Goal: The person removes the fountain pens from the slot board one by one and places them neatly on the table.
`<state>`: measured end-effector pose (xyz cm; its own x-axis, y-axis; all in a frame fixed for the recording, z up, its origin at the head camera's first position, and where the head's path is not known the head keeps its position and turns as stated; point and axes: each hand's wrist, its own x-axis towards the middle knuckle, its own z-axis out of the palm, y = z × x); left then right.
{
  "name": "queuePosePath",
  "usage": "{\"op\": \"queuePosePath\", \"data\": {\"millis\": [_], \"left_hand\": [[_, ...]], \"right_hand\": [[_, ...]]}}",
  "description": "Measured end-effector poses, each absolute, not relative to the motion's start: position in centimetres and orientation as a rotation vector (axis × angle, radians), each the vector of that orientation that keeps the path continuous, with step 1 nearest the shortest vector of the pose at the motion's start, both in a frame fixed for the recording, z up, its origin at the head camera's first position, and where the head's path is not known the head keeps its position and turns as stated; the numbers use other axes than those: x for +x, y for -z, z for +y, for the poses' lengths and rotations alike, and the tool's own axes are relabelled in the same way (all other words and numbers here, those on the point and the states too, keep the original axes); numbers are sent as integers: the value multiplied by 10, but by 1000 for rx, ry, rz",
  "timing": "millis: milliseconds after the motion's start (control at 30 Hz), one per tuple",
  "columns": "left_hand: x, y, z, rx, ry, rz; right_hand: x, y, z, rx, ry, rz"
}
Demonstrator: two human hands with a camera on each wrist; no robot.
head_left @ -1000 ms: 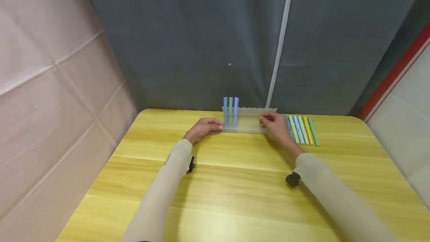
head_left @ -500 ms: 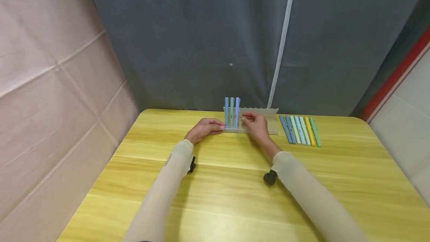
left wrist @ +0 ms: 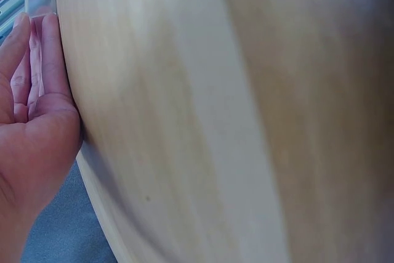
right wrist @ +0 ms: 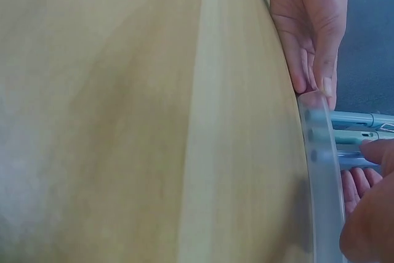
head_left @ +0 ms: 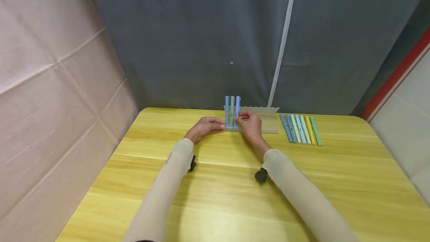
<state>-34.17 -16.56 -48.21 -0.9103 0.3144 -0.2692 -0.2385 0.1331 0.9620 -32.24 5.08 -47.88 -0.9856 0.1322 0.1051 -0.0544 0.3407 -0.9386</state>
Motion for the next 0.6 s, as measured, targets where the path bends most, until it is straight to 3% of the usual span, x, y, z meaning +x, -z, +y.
{"op": "queuePosePath", "data": {"millis": [600], "left_hand": [[-341,482,-164,69,-1846,2000]], "right_hand": [[-327,471,55,-70,-1647,-2523]]}}
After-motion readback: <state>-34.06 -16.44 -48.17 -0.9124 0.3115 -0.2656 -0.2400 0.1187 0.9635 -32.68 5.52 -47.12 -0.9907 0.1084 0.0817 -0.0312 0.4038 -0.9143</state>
